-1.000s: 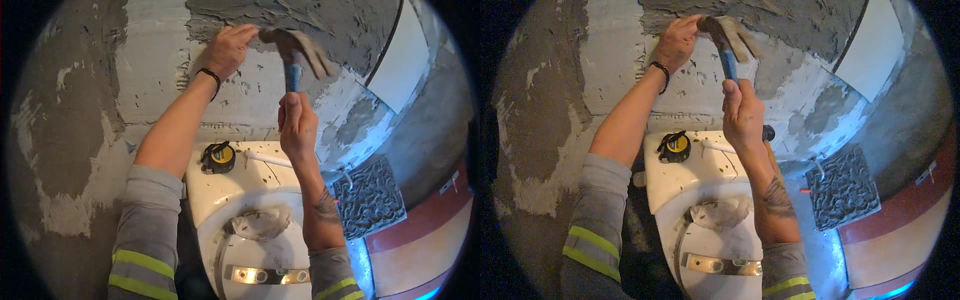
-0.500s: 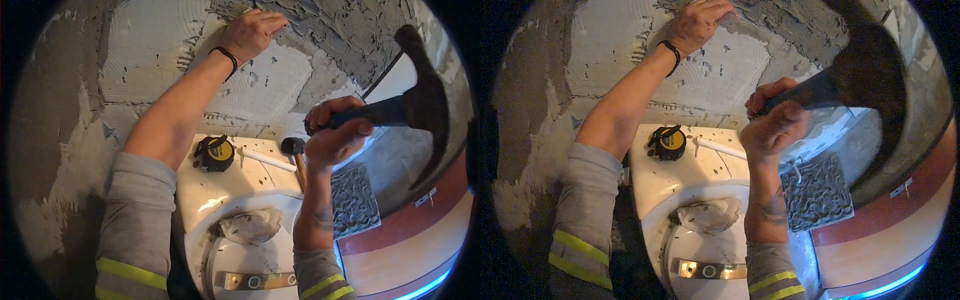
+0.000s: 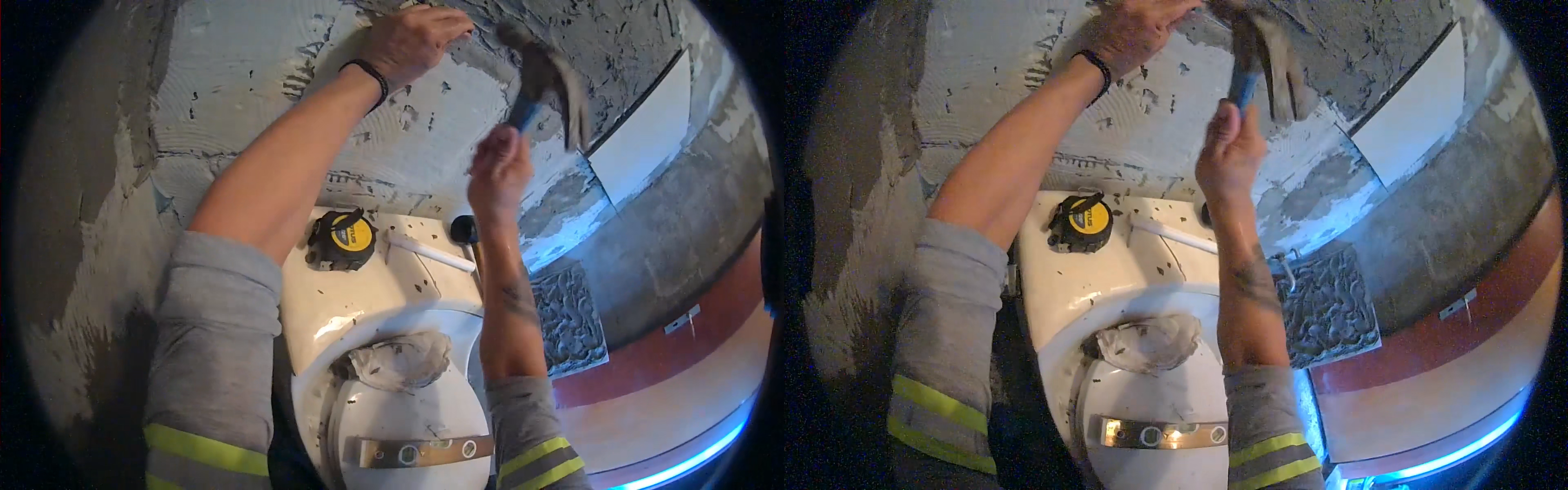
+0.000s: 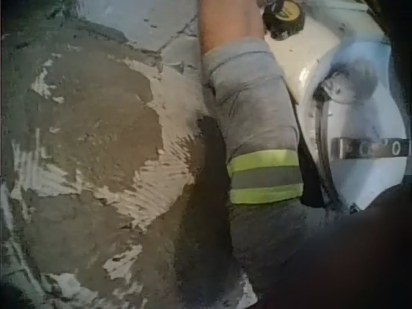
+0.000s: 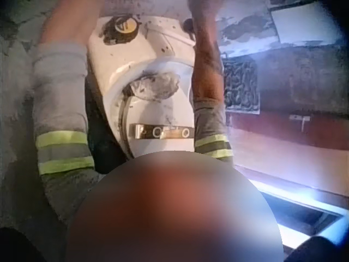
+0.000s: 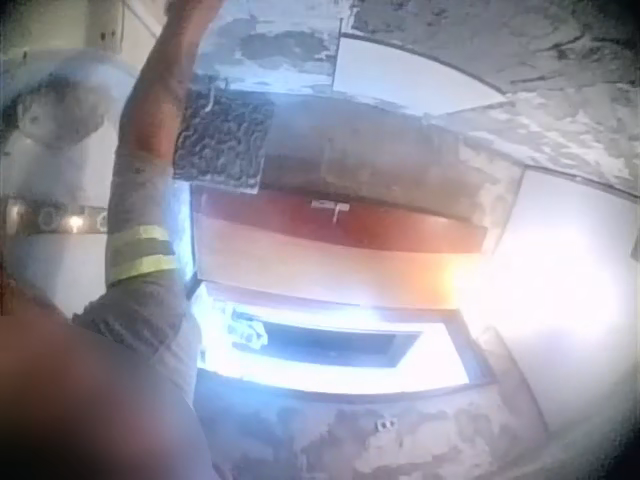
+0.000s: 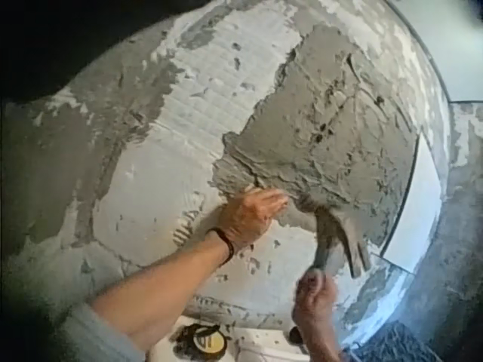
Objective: The person is applying adhesive and placing tiles on a bathroom wall.
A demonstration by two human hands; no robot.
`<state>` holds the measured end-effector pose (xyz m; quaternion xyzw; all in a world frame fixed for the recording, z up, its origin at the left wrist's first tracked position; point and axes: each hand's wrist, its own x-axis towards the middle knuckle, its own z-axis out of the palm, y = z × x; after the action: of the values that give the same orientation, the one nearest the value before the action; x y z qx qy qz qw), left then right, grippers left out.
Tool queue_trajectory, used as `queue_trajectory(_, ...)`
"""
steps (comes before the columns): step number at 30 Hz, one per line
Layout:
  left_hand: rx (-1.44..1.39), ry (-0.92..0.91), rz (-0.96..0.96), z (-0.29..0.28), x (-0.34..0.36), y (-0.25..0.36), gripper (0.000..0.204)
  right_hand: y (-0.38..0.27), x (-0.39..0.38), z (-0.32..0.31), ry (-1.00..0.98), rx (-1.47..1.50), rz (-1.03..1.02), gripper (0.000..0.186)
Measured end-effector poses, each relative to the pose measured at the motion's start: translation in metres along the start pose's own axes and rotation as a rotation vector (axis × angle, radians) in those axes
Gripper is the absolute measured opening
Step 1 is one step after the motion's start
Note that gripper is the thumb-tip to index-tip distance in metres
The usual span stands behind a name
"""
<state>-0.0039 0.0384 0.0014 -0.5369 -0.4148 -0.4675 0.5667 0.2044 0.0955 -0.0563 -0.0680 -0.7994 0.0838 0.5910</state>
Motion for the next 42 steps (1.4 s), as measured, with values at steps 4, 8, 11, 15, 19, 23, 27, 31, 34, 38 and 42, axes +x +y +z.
queue_trajectory(4, 0.016, -0.049, -0.057, -0.011, -0.008, -0.01, 0.024, -0.059, -0.002, -0.011, 0.196, 0.68, 0.007, 0.049)
queue_trajectory(8, 0.039, -0.011, -0.033, -0.009, 0.002, 0.0, 0.026, 0.005, 0.01, -0.004, 0.113, -0.427, -0.555, 0.044)
queue_trajectory(11, 0.057, -0.054, 0.022, -0.001, -0.011, -0.012, 0.026, -0.012, -0.003, 0.003, 0.024, 0.275, 0.049, 0.032)
queue_trajectory(15, 0.01, -0.09, -0.112, -0.013, -0.013, -0.012, 0.026, -0.05, -0.01, 0.001, 0.156, 0.67, -0.046, 0.031)
queue_trajectory(19, -0.012, -0.033, 0.007, -0.004, 0.0, -0.003, 0.024, -0.013, -0.012, -0.003, -0.006, 0.113, 0.177, 0.039)
queue_trajectory(23, -0.044, 0.024, 0.021, -0.016, 0.0, -0.002, 0.021, -0.013, -0.019, -0.064, -0.027, 0.189, 0.213, 0.044)
queue_trajectory(27, 0.032, 0.119, -0.123, -0.052, -0.011, 0.018, 0.014, -0.002, -0.034, -0.126, -0.088, 0.217, 0.429, 0.043)
queue_trajectory(31, -0.175, -0.094, -0.913, -0.073, 0.015, 0.03, 0.02, -0.017, -0.09, -0.18, -0.294, 0.158, 0.375, 0.057)
queue_trajectory(34, -0.406, -0.058, -1.229, -0.055, 0.039, 0.037, 0.026, -0.034, -0.162, -0.22, -0.363, 0.17, 0.516, 0.057)
queue_trajectory(38, -0.578, -0.036, -1.63, -0.054, 0.06, 0.042, 0.027, -0.09, -0.196, -0.288, -0.983, 0.135, 1.004, 0.039)
queue_trajectory(42, -0.547, -0.212, -1.803, -0.057, 0.088, 0.046, 0.027, -0.146, -0.183, -0.334, -1.057, 0.162, 1.298, 0.042)
